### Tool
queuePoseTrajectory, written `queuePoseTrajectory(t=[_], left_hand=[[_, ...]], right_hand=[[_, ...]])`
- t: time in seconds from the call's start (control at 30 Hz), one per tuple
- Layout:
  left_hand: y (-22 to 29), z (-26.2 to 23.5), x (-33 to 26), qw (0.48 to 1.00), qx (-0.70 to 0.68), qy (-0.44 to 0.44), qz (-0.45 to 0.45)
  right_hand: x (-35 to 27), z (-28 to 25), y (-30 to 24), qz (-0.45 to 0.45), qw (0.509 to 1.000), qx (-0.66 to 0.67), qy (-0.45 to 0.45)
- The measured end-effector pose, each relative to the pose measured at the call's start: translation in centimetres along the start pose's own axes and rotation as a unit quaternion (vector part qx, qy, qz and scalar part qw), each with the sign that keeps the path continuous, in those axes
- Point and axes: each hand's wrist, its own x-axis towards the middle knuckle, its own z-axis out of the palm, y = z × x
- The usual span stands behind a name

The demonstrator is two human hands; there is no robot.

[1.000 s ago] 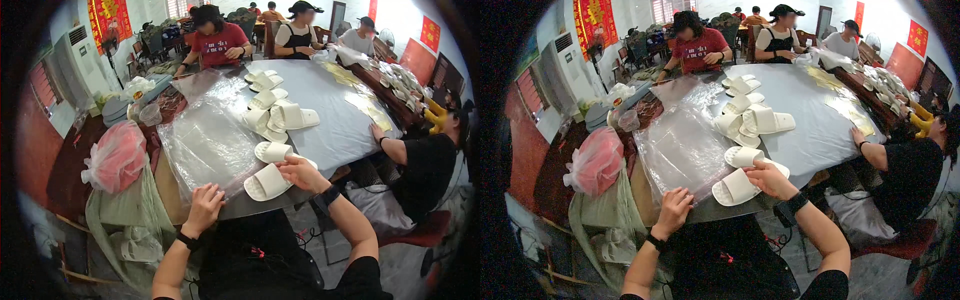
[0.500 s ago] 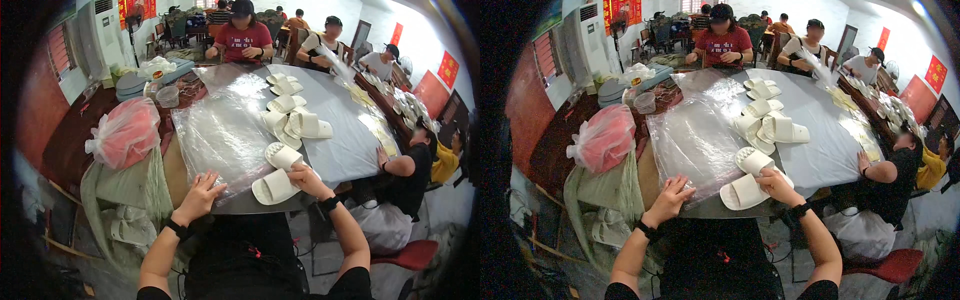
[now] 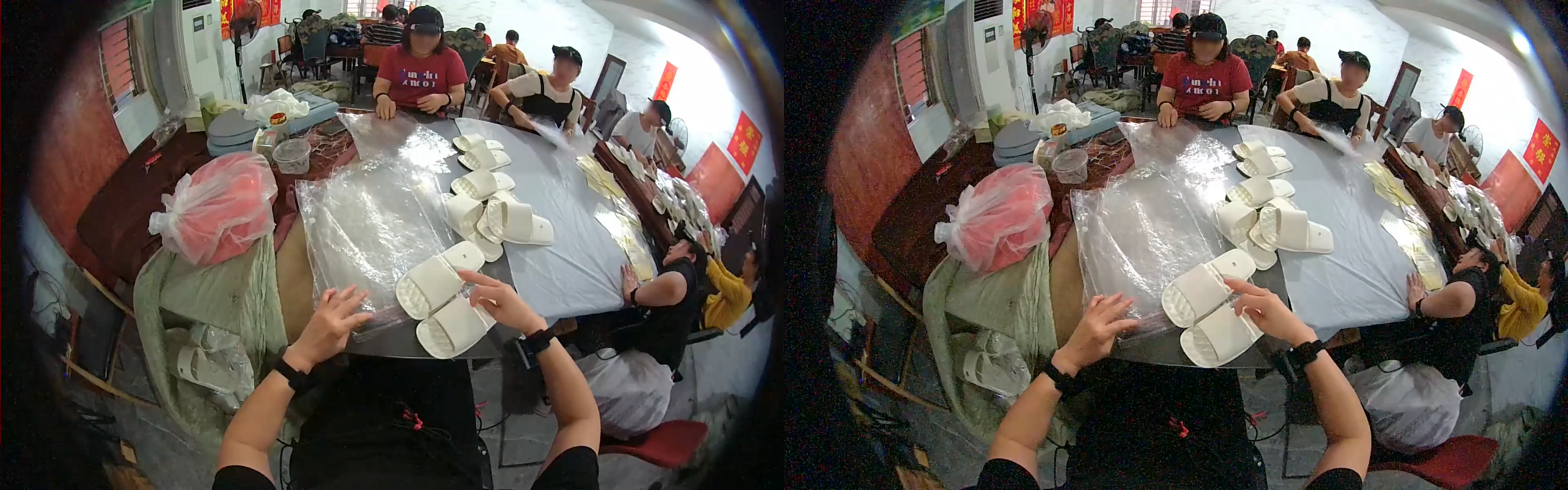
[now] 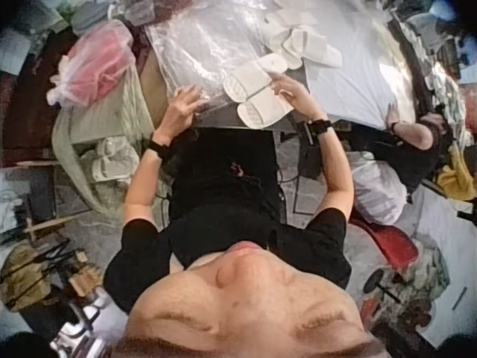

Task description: The worker packs various colored slippers into individual plastic bags and places them into a larger sack.

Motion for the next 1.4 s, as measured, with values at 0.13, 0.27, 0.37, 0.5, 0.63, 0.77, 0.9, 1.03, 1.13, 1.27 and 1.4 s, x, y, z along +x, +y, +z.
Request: queuePoseTrajectory(t=[0.13,0.27,0.37,0.5,0.63,0.77,0.9,1.03,1.13,1.27,1.4], left_hand=[[0.1,-0.2,0.0,1.0,0.0,0.001,-0.004],[0.3,-0.1,0.3,1.0,-0.016,0.017,-0.008],[0.4,0.0,0.5,0.999,-0.015,0.027,-0.013],[-0.1,0.0,0.2,1.0,-0.006,0.028,-0.005],[0.3,-0.3,0.4,1.0,0.004,0.02,-0.006],[0.5,-0.7,0.9,0.995,-0.075,0.035,-0.049],[-0.1,-0.4,0.5,0.987,-0.124,0.056,-0.082],[0.5,-0.6,0.9,0.994,-0.086,0.038,-0.054],[0.4,-0.5,1.1,0.993,-0.092,0.041,-0.06],[0.0,0.0,1.0,0.987,-0.121,0.036,-0.098],[0.5,-0.6,1.6,0.979,-0.149,0.043,-0.132]], right_hand=[[0.3,-0.4,0.7,-0.053,0.982,-0.176,-0.039],[0.8,-0.4,2.3,-0.066,0.964,-0.234,-0.109],[1.0,0.1,2.4,-0.067,0.969,-0.199,-0.131],[0.2,1.3,1.3,-0.048,0.975,-0.179,-0.125],[-2.3,1.4,0.1,0.026,0.986,-0.146,-0.073],[-6.3,0.3,1.2,0.092,0.985,0.124,0.076],[-8.4,-0.1,-1.5,0.12,0.945,0.219,0.212],[-9.9,0.6,-4.0,0.112,0.935,0.233,0.243],[-10.9,1.2,-4.4,0.087,0.949,0.214,0.213],[-11.0,2.4,-5.7,0.085,0.949,0.231,0.197],[-10.7,2.7,-6.2,0.065,0.969,0.194,0.137]])
